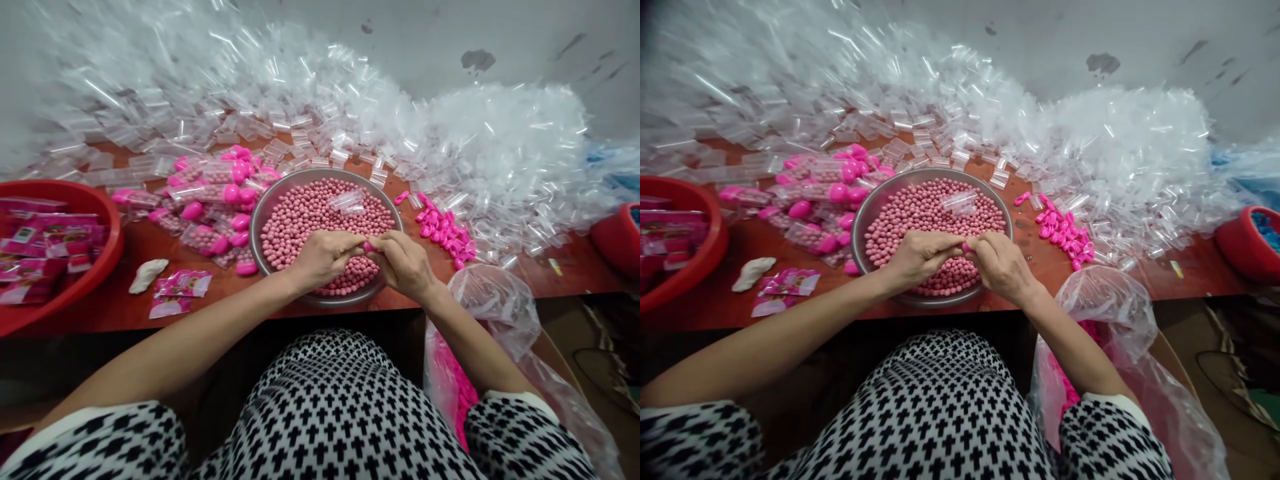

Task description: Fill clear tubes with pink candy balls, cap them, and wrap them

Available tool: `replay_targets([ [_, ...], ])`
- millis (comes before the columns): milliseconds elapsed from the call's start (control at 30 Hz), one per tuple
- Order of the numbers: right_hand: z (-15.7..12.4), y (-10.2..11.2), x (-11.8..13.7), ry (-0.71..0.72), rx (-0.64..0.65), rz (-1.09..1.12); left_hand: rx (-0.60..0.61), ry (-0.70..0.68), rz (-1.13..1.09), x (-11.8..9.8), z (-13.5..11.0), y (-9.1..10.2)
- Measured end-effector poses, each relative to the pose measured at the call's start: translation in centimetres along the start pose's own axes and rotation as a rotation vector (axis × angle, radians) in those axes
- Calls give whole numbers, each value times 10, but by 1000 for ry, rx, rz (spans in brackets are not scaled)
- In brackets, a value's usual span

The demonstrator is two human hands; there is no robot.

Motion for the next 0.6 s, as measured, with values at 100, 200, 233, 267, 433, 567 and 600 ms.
replay_targets([
  [100, 1, -2, -4, 0, -39, 16, -3, 25, 50, 4, -1, -4],
  [200, 3, -5, -15, -49, -65, 173, -5, 124, -28, 15, 0, -4],
  [233, 3, -4, -19, -84, -77, 235, -8, 178, -108, 19, 1, -4],
  [267, 3, -3, -26, -135, -93, 298, -12, 245, -213, 24, 1, -4],
  [433, -24, -6, -66, -573, -155, 831, -129, 595, -716, 49, -2, -4],
  [567, -55, -26, -83, -864, -179, 1127, -171, 686, -778, 54, -4, -4],
  [600, -59, -29, -86, -906, -213, 1171, -154, 676, -761, 52, -4, -5],
])
Point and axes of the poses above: each hand's wrist, its own z-axis towards the middle knuckle, its own y-axis out of the back of the hand, x = y × z, the point moved 9 cm from there along z, towards the middle knuckle
